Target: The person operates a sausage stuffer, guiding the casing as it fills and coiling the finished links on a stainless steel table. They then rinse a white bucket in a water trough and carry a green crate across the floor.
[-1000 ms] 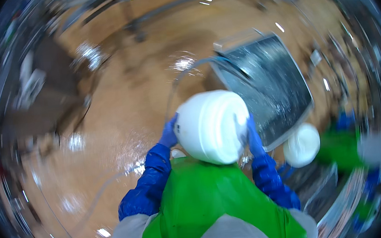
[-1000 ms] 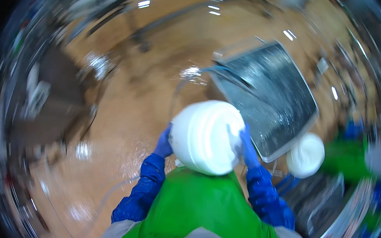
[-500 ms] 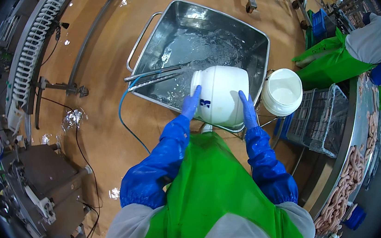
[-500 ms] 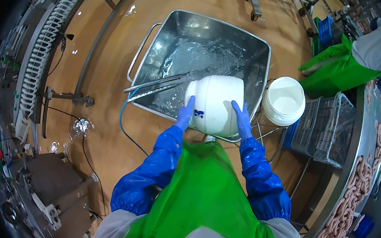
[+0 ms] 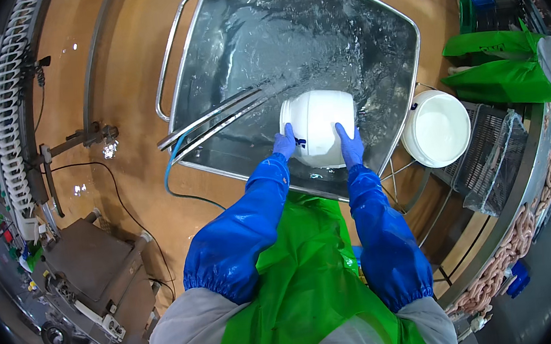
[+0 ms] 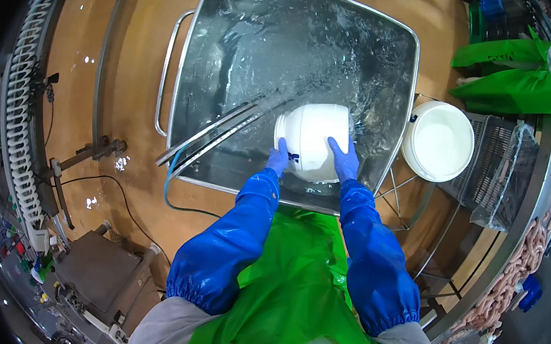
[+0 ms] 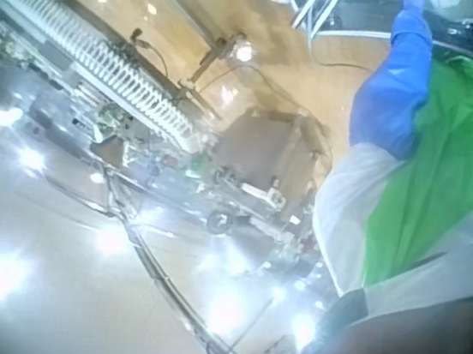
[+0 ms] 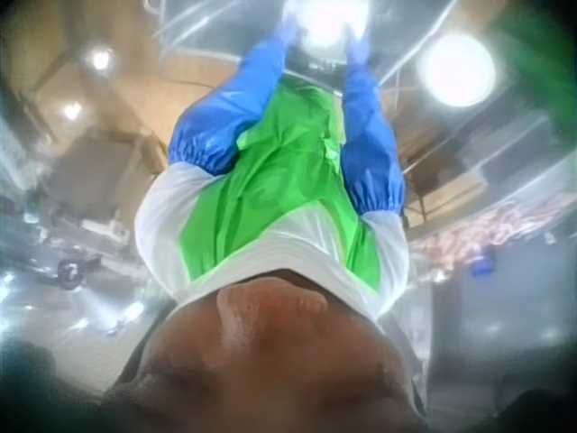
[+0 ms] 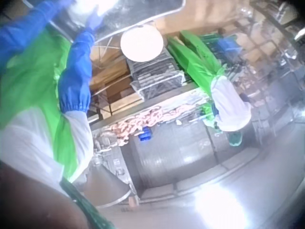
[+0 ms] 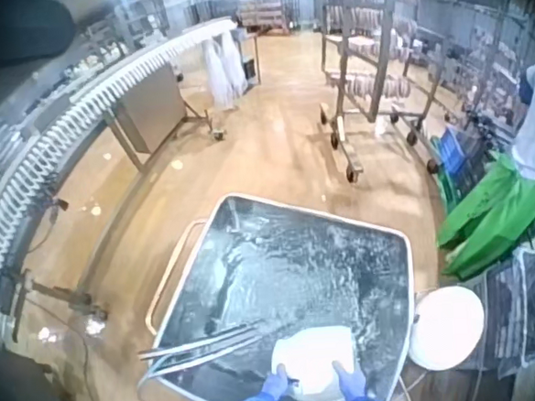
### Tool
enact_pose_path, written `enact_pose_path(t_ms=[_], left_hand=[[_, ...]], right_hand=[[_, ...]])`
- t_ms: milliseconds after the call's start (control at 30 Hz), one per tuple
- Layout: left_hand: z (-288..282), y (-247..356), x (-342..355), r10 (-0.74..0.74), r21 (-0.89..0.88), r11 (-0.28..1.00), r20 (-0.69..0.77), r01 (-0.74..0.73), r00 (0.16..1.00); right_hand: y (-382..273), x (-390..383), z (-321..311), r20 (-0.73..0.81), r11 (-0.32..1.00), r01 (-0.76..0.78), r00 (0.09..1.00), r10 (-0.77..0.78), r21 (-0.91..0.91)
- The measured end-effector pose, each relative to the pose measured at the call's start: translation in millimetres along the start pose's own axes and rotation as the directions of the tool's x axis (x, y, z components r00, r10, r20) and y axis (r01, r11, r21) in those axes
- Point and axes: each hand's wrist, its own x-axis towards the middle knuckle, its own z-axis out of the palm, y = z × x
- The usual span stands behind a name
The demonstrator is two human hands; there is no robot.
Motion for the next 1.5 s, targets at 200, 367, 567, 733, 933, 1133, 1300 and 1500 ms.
enact_pose_path(t_ms=[200,367,567,733,933,1133,1300,1500], left_hand=[[-3,23,-2,0.095,0.060,0.994,-0.028,-0.093,0.995],[31,10,11,0.233,0.229,0.953,-0.144,-0.197,0.962],[35,44,-56,0.221,0.202,0.956,-0.008,-0.215,0.975],[70,27,-79,0.344,0.545,0.727,0.238,-0.418,0.908],[25,95,-61,0.235,0.587,0.755,0.171,-0.291,0.957],[5,67,44,0.542,0.531,0.609,0.264,-0.589,0.798],[-18,74,20,0.411,0.453,0.636,0.486,-0.625,0.771],[-74,103,-124,0.491,0.086,0.814,0.425,-0.574,0.760]], right_hand=[[59,42,5,0.086,0.964,-0.202,0.978,0.189,0.175],[147,71,3,0.056,0.895,-0.439,0.895,0.443,-0.078],[111,75,4,-0.040,0.620,-0.231,0.951,0.306,-0.750],[15,23,25,0.023,0.724,0.023,1.000,-0.010,-0.689],[75,41,-12,0.086,0.864,-0.192,0.962,0.260,-0.465],[166,12,-5,0.073,0.939,-0.343,0.936,0.343,-0.014],[165,-34,-11,-0.034,0.946,-0.318,0.948,0.316,-0.068],[32,-110,-102,-0.050,0.987,-0.143,0.988,0.147,0.072]])
